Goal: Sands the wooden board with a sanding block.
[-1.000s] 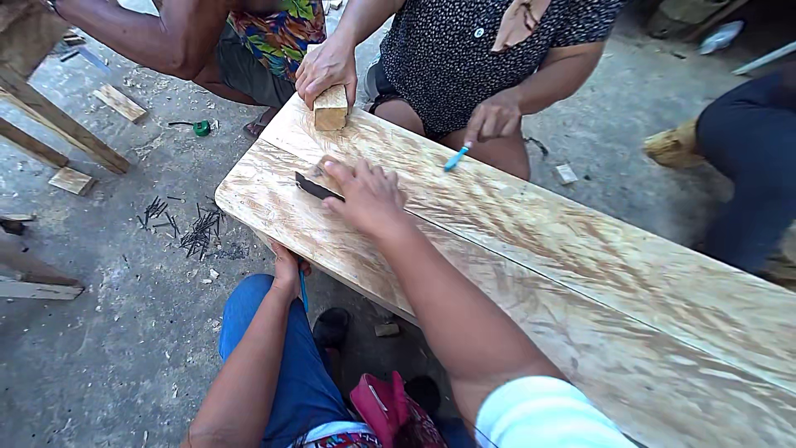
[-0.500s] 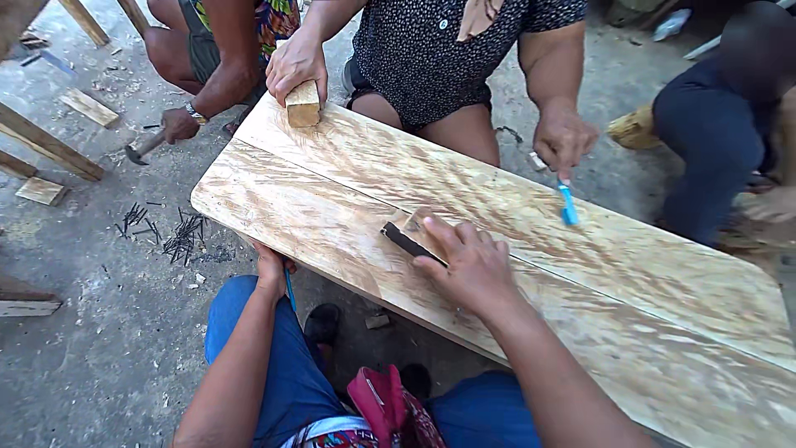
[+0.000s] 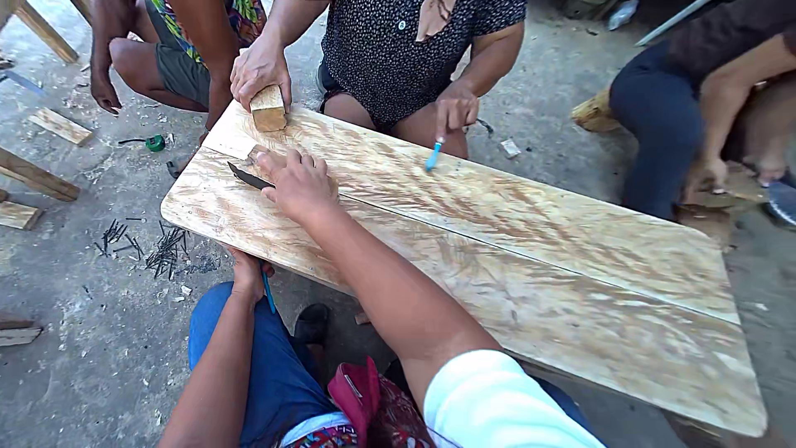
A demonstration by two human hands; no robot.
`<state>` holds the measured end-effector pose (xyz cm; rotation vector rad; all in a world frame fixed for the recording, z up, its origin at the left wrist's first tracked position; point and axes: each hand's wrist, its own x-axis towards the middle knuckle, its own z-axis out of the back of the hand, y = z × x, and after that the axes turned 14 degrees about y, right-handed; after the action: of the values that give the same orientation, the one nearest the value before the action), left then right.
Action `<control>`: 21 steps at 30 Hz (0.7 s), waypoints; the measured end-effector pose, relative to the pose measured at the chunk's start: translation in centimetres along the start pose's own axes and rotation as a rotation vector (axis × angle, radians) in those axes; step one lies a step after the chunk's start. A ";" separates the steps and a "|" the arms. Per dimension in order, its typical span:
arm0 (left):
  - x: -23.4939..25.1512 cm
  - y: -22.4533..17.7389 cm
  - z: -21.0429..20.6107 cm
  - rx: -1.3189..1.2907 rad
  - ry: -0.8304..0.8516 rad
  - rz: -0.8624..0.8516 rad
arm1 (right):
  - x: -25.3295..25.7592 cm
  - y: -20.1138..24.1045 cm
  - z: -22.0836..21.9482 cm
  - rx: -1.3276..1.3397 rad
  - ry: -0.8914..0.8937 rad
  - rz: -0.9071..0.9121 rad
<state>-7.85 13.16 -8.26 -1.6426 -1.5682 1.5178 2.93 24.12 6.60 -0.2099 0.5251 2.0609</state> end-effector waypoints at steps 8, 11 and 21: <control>-0.2 0.2 0.3 -0.005 0.046 -0.015 | -15.1 -15.1 -4.4 -0.034 -0.196 -0.148; -0.2 0.3 0.3 -0.002 0.036 0.005 | -15.0 -15.0 -4.1 -0.031 -0.184 -0.174; 0.0 -0.1 -0.1 -0.011 0.001 0.030 | 2.7 0.1 0.9 -0.042 -0.009 0.032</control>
<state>-7.77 13.20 -8.12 -1.6798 -1.5613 1.5250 1.55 26.58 6.50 -0.2183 0.4832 2.1042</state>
